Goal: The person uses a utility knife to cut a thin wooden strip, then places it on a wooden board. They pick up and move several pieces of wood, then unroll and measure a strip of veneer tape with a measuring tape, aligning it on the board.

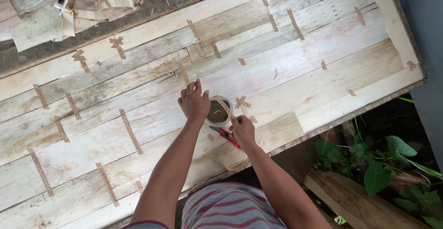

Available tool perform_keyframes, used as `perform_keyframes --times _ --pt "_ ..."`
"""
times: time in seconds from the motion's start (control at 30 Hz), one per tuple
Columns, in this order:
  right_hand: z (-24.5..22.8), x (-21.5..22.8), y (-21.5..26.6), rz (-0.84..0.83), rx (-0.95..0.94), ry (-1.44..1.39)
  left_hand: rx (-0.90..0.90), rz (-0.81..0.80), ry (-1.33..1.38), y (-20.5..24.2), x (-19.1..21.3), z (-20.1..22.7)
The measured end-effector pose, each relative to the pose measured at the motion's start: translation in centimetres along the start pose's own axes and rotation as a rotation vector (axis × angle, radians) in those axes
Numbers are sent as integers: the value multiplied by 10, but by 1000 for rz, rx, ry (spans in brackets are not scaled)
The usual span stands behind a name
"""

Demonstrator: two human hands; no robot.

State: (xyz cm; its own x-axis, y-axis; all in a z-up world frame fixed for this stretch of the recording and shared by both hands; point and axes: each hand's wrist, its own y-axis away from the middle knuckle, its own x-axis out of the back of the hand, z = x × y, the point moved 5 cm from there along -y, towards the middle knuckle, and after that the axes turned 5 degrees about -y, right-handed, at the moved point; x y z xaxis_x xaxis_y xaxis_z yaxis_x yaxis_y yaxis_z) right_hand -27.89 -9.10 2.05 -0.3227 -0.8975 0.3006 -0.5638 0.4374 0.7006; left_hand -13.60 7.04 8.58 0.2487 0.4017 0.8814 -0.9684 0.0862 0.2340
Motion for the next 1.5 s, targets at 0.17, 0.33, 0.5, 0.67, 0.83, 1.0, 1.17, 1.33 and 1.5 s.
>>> perform_keyframes --times 0.17,0.33,0.5,0.67,0.83,1.0,1.17,1.33,1.5 --pt "-26 6 16 -7 3 -37 -616 222 -251 13 -38 -8" --pt "-29 7 7 14 -7 -44 -773 -220 -578 45 -61 5" --pt "-35 6 1 -27 49 71 -688 -256 -622 39 -82 -4" --pt "-35 10 -10 -73 72 210 -651 -333 -642 36 -77 -1" --pt "-44 25 -1 -122 72 358 -636 -342 -654 32 -73 -1" --pt "-51 41 15 -135 71 168 -618 -373 -616 38 -62 6" --pt "-72 46 14 -120 115 4 -594 -401 -599 35 -56 10" --pt "-113 40 17 -111 197 -171 -601 -399 -574 40 -45 17" --pt "-147 4 2 -219 269 -398 -476 197 -148 4 -70 -19"
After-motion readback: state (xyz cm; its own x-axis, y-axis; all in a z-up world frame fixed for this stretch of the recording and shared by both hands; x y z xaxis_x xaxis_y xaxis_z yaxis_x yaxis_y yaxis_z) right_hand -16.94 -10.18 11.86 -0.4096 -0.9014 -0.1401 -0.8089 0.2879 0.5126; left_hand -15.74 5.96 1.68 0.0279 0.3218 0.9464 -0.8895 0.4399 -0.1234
